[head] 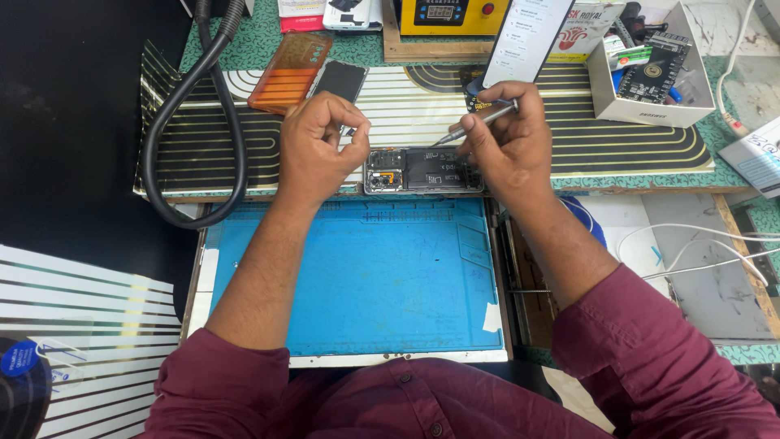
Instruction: The person uses a screwdriver to remove screws from a disassembled smartphone, then wipes the internal components with a cloth. The phone is handled and repositioned throughout the process.
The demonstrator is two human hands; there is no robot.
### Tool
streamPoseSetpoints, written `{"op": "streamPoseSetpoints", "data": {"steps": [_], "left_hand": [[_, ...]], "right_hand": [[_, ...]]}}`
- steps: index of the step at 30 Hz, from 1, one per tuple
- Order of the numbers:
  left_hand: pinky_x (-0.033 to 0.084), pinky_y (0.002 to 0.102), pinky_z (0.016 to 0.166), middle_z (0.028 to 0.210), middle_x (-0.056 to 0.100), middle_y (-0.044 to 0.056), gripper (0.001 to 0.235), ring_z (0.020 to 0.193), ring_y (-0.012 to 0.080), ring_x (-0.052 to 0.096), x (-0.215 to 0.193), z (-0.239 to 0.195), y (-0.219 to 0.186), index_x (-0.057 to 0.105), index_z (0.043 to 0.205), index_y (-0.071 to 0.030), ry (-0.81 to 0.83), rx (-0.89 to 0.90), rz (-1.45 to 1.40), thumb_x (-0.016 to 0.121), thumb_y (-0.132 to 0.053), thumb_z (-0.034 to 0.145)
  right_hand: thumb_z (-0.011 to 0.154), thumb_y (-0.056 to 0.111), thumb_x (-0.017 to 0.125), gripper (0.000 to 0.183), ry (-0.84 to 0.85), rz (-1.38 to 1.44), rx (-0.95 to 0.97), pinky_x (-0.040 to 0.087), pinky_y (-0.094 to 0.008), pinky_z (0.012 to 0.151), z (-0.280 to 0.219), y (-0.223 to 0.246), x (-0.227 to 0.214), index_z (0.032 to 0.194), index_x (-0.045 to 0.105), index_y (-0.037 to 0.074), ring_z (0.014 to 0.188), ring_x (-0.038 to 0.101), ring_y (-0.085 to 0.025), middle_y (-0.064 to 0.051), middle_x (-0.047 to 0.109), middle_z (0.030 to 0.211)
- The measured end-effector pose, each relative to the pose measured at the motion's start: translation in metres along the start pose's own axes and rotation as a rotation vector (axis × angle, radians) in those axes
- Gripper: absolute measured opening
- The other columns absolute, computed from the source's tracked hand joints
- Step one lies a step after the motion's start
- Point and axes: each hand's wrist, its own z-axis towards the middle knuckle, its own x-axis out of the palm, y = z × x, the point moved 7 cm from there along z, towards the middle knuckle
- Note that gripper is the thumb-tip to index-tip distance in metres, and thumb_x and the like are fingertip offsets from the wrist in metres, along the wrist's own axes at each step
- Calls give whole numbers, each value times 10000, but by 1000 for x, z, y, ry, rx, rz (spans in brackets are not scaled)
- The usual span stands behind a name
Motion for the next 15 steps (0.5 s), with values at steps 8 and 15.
{"op": "streamPoseSetpoints", "data": {"steps": [8,15], "left_hand": [[396,289,896,876,744,-76,466,576,33,455,5,-9,-15,609,1297,-124,145,88,42,815,-61,885],[400,179,617,945,755,-24,647,676,23,511,7,-6,-7,520,1473,-64,209,-20,-243,810,-27,895]], "right_hand": [[1112,59,578,253,111,264,-11,644,-342,980,-8,12,29,1284,392,52,1116,734,-228,-218,691,1272],[1112,57,553,201,182,274,2,625,-358,1054,-9,16,39,1258,415,59,1207,697,-231,-224,667,1328]]}}
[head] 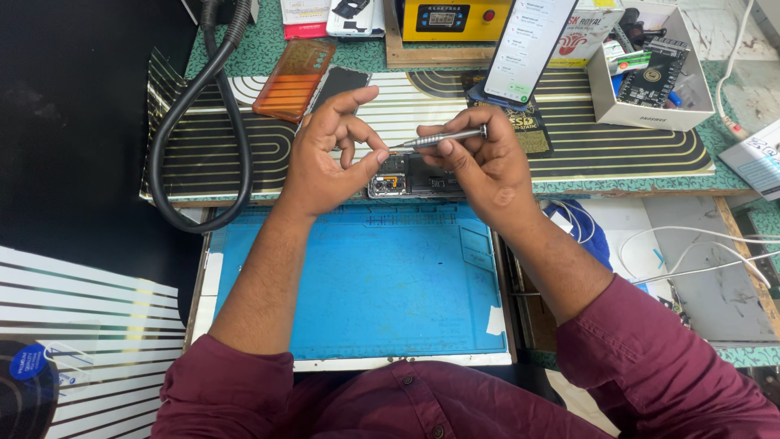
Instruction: The person uses a screwdriver to remove screws from a disassembled smartphone, then wipes the internal components with a cloth. The phone is handled and repositioned throughout the process.
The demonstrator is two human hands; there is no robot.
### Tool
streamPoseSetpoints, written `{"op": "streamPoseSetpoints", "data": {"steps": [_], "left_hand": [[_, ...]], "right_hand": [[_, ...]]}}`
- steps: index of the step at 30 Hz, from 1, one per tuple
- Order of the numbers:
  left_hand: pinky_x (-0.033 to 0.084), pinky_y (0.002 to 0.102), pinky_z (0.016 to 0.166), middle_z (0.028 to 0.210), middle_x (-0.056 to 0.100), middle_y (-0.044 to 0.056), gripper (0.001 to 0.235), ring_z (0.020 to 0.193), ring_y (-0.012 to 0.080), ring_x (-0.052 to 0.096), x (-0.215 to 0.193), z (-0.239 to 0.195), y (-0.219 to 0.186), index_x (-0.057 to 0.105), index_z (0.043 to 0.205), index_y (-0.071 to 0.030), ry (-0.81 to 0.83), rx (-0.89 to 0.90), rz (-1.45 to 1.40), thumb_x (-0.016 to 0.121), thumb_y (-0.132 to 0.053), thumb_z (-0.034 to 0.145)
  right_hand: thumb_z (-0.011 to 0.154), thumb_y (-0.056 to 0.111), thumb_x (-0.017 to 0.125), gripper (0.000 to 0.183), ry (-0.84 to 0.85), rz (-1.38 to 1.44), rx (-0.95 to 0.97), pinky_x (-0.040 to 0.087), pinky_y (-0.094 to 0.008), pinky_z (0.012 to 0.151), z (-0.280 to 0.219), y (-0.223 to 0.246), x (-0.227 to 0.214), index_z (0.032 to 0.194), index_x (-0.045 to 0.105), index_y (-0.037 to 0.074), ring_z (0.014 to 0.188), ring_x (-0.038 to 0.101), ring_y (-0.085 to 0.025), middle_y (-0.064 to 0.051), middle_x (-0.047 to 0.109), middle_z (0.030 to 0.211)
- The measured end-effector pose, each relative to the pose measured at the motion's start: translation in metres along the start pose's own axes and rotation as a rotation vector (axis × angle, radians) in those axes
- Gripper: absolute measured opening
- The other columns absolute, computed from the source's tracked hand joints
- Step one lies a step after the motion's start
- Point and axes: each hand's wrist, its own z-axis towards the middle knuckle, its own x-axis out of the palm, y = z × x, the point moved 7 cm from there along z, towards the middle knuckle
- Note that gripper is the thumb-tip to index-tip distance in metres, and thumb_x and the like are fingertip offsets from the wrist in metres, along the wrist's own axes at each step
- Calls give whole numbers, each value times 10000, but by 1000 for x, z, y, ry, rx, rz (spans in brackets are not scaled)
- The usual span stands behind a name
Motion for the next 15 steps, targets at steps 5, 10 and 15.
{"op": "streamPoseSetpoints", "data": {"steps": [5,10,15], "left_hand": [[390,172,582,926,747,-15,745,619,12,482,-1,0,-1,466,1529,-53,6,31,52,822,-1,877],[368,173,573,949,729,7,814,623,18,472,-3,-2,-2,401,1590,-45,-65,42,78,810,22,889],[358,178,555,941,735,8,823,575,14,454,-2,-1,0,407,1585,-49,-29,45,96,812,23,872]], "right_hand": [[1114,63,547,175,3,12,14,618,-353,1051,-2,-2,2,1237,423,62,1218,691,-234,-217,653,1352],[1110,71,561,173,-50,17,13,633,-350,1024,-1,0,-3,1221,428,62,1199,715,-242,-208,676,1318],[1106,88,572,192,-48,24,18,632,-337,987,-2,1,-2,1231,430,57,1166,726,-239,-207,685,1303]]}}
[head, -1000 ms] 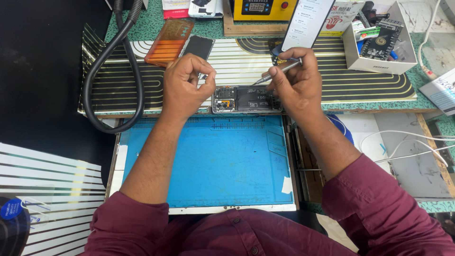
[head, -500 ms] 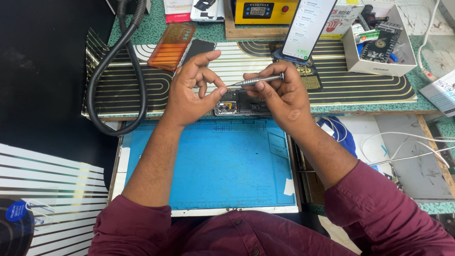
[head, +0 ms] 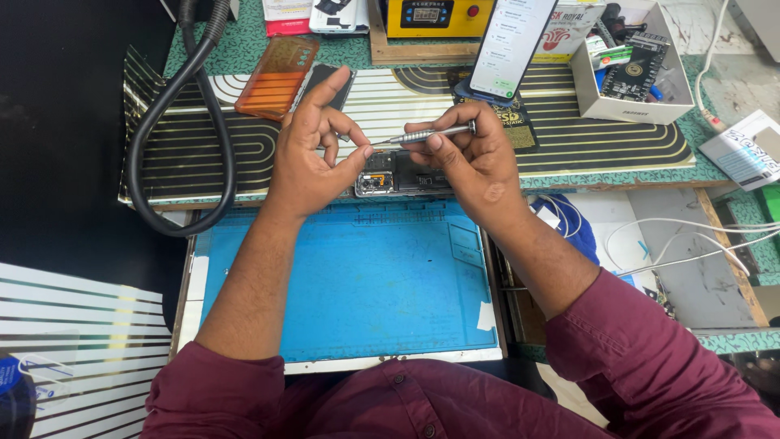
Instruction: The person uses a screwdriver to remove screws from a disassembled smartphone, then wipes the internal components with a cloth. The phone is handled and repositioned throughout the process.
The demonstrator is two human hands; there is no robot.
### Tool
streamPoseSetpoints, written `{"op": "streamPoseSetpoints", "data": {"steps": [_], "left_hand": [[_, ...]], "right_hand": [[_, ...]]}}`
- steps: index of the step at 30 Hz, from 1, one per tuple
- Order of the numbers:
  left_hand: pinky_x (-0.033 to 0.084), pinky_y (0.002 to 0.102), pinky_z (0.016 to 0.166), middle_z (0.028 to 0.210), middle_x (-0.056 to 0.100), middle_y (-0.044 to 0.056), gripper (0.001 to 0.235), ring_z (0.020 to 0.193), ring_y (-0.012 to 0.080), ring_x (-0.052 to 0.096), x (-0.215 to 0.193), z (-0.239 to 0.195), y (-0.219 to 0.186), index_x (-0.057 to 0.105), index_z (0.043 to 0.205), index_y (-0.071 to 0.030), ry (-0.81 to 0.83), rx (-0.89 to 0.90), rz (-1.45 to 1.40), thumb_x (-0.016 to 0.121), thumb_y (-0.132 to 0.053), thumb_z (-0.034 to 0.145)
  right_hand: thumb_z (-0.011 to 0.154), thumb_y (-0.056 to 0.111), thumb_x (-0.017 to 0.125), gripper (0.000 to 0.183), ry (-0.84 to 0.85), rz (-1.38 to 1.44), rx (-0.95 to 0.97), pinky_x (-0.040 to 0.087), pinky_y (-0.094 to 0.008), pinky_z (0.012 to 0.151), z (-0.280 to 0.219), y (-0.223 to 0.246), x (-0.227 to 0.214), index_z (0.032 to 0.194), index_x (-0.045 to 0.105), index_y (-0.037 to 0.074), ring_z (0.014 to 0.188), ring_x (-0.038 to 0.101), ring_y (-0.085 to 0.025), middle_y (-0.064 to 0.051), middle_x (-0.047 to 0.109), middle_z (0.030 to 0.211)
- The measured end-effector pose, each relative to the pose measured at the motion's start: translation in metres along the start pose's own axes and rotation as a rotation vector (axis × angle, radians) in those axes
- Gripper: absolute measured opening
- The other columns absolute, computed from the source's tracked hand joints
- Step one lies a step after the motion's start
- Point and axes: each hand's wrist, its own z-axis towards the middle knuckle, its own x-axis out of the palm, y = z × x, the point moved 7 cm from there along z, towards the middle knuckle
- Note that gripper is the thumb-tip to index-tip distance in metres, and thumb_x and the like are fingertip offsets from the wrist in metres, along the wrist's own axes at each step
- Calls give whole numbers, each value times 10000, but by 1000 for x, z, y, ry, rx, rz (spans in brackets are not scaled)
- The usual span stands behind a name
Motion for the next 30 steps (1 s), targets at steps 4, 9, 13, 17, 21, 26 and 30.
{"op": "streamPoseSetpoints", "data": {"steps": [4,9,13,17,21,26,30], "left_hand": [[359,177,554,960,743,12,836,576,13,452,1,-1,3,387,1600,-51,10,-29,-19,816,17,886],[348,177,550,955,759,13,844,571,9,441,3,0,6,369,1612,-68,34,-44,-40,835,1,912],[354,174,554,948,773,1,855,560,3,442,6,-1,5,361,1621,-78,76,-34,-38,845,-15,919],[354,173,546,939,779,-6,868,551,0,438,7,-2,5,372,1614,-87,78,-60,-25,855,-22,897],[340,160,545,930,774,-25,853,567,1,429,8,-2,2,433,1580,-108,83,-41,39,891,-30,865],[376,225,788,915,788,-51,812,551,41,417,7,-4,-5,443,1573,-113,114,28,137,881,-138,891],[396,241,894,919,788,-61,708,590,57,471,8,-6,-2,443,1591,-129,123,7,135,809,-254,998]], "right_hand": [[1104,94,572,188,-5,-6,17,634,-331,980,0,-2,0,1226,434,56,1158,728,-232,-202,691,1294],[1107,68,568,194,-1,-15,7,627,-335,1010,2,-2,-3,1235,423,54,1160,718,-225,-211,687,1289],[1114,50,550,198,19,-41,-18,626,-345,1032,2,1,-4,1253,408,53,1202,702,-227,-208,684,1275],[1137,44,540,207,61,-127,-91,639,-366,1066,0,9,2,1282,393,52,1269,681,-237,-185,627,1278],[1169,41,532,278,100,-219,-166,644,-377,1101,-5,18,10,1390,363,50,1265,665,-232,-183,584,1329],[1181,29,495,442,83,-330,-184,604,-363,1096,-8,23,13,1547,251,68,1233,692,-229,-204,680,1275],[1183,31,496,490,75,-343,-185,614,-355,1080,-9,24,15,1568,197,85,1197,708,-215,-193,688,1254]]}}
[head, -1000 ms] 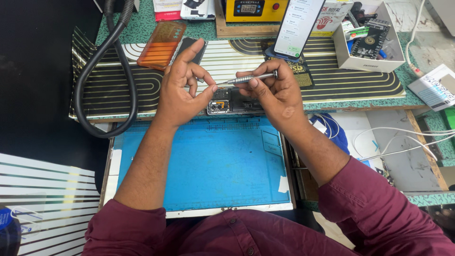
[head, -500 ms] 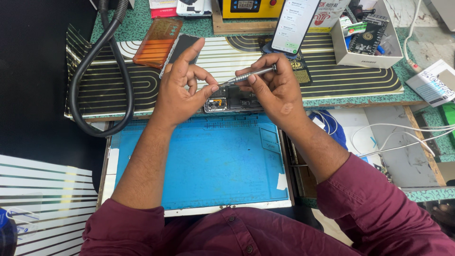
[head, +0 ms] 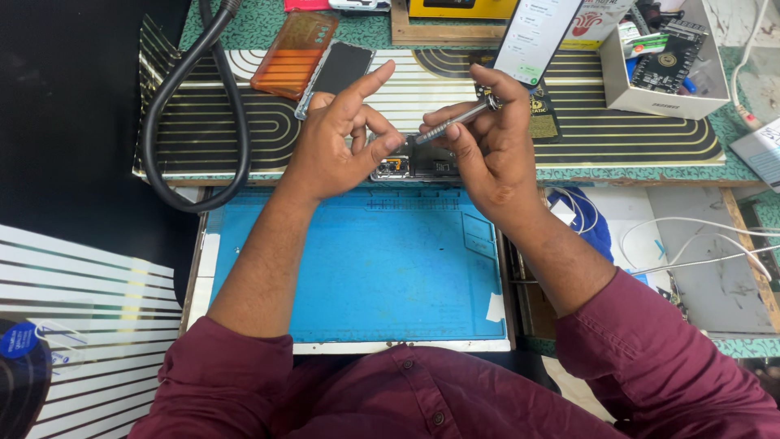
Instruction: The person uses a screwdriver to remove screws from a disassembled smartphone, then wipes the internal components with a cloth. The phone is handled and repositioned throughout the process.
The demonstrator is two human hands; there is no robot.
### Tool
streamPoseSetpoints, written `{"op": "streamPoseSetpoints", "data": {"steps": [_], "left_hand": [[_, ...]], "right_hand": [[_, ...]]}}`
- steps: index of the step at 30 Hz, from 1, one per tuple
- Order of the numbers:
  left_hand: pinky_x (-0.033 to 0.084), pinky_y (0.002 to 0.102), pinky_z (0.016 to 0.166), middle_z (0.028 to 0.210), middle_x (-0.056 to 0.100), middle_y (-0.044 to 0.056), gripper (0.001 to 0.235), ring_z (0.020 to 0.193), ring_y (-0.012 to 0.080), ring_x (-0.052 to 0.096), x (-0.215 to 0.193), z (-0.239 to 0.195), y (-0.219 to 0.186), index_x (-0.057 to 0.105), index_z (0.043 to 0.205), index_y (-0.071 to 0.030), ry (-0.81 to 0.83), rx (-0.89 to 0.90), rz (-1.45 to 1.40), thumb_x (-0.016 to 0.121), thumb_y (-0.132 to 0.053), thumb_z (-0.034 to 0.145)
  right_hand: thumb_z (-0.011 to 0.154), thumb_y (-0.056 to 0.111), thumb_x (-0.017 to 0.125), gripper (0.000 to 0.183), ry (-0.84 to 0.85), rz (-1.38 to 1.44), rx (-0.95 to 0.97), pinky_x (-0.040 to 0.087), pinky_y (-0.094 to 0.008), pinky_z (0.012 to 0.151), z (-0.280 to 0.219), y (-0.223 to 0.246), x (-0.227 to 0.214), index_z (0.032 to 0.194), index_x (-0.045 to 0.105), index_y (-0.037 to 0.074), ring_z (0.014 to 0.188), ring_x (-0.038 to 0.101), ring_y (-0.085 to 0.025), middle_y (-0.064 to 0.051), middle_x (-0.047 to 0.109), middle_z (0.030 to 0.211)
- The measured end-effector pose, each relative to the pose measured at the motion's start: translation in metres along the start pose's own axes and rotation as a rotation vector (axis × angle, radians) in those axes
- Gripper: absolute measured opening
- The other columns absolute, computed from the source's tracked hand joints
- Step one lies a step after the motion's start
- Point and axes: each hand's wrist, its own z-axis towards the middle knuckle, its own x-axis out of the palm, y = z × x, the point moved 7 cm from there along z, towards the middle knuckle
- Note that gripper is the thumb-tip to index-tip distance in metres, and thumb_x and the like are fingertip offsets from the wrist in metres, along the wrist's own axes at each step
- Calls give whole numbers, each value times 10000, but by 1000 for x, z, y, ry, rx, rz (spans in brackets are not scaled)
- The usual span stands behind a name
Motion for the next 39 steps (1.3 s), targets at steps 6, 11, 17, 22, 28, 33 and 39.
{"op": "streamPoseSetpoints", "data": {"steps": [6,11,17,22,28,33,39], "left_hand": [[342,315,968,855,779,-89,542,619,61,552,-3,0,8,466,1563,-129,-90,-50,162,661,-301,1088],[317,371,968,771,745,-99,461,680,73,643,-2,3,11,512,1505,-130,-113,-89,268,629,-298,1092],[317,391,967,716,736,-81,399,651,76,659,0,5,13,563,1446,-137,-102,-144,266,611,-299,1085],[336,392,952,683,724,-65,369,619,96,654,-1,5,14,592,1414,-139,-131,-138,267,602,-313,1088],[357,385,941,682,721,-51,340,649,108,672,-2,4,14,619,1386,-142,-165,-110,247,595,-322,1099],[362,380,933,697,728,-47,327,673,120,676,-4,4,12,630,1373,-141,-185,-77,257,585,-327,1107],[370,378,926,690,734,-52,310,678,133,684,-4,3,14,644,1347,-144,-193,-72,255,564,-325,1109]], "right_hand": [[1174,2,515,453,98,-61,-30,606,-336,1036,-1,3,17,1525,239,83,1128,701,-197,-180,685,1210],[1119,-10,555,538,120,-226,-36,598,-281,864,-2,7,23,1563,267,89,1031,742,-166,-135,735,1169],[1119,-12,566,557,139,-249,-42,618,-278,848,2,9,26,1574,260,88,1037,754,-163,-121,734,1171],[1109,-9,596,540,142,-266,-69,625,-291,856,5,15,27,1560,314,88,1066,758,-185,-120,725,1154],[1079,-25,613,551,164,-357,-127,647,-301,854,10,26,33,1541,336,94,1045,764,-202,-155,690,1224],[1066,-53,574,509,202,-286,-90,640,-313,857,14,30,40,1509,361,76,1050,765,-207,-128,718,1175],[1002,135,785,281,202,-588,-73,612,-338,725,30,38,37,1145,548,81,877,782,-212,-93,742,959]]}}
